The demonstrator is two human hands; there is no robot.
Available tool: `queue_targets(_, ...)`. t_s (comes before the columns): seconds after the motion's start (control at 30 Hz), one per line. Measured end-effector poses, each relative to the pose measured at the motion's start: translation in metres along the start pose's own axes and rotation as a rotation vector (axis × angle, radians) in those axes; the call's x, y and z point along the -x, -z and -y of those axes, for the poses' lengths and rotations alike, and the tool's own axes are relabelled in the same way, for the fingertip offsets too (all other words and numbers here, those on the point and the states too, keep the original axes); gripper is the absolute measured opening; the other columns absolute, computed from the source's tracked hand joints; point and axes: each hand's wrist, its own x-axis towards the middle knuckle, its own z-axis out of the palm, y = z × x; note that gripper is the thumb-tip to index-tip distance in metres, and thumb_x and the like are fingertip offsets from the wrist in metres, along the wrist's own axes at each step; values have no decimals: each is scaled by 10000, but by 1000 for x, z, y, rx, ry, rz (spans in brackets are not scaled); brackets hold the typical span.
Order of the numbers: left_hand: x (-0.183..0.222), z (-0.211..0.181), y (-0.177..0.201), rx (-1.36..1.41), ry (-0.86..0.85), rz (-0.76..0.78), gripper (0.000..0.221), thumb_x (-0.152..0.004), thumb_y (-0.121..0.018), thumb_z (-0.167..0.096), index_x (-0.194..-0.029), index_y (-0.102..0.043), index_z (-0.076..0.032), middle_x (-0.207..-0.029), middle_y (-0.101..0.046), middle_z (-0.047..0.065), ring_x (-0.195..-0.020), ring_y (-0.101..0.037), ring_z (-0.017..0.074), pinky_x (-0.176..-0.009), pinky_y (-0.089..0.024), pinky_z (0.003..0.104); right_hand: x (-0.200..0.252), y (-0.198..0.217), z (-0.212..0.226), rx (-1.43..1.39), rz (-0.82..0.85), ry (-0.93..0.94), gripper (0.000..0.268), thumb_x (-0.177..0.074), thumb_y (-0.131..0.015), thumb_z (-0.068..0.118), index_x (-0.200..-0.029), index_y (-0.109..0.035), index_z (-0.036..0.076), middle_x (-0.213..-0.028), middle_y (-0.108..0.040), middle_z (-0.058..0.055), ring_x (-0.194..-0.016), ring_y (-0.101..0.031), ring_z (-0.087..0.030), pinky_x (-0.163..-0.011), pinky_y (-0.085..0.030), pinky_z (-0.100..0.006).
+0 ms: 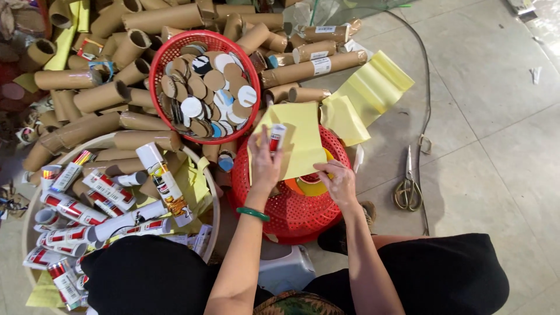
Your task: Applying labels and sealing paper tubes for canisters in a manufacturing setting.
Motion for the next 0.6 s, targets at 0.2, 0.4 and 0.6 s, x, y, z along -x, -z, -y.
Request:
queue_targets(0.2, 18, 6, -37, -61, -137, 256, 900, -906, -767, -290, -1626, -243, -157, -1195, -614, 196, -1032, -680, 374, -866, -591, 461, 9, 42, 64, 173, -57, 519, 140, -641, -852, 118, -768, -793, 116, -1348, -584, -149, -1244, -537, -368, -981, -473, -446)
queue_targets(0.4, 22, 4, -29, -86, -158, 358, 456, -810, -874, -333, -1161, -649, -148, -1067, -726, 62, -1038, -710, 261, -902, -566, 403, -3, 6, -7, -140, 419, 124, 167, -870, -808, 210, -1025, -768, 161, -1150, -791, -21, -1105, -748, -201, -1032, -584, -320)
queue_targets(0.6, 22, 21, -30, 69, -191, 510, 245, -889, -724, -204, -1120, -773, -136, -1103, -702, 97, -1033, -688, 261, -908, -560, 401, -15, 2, 35, -103, 22, 601, 98, -806, -791, 109, -896, -779, 74, -1061, -702, -120, -1014, -680, -296, -865, -569, -401)
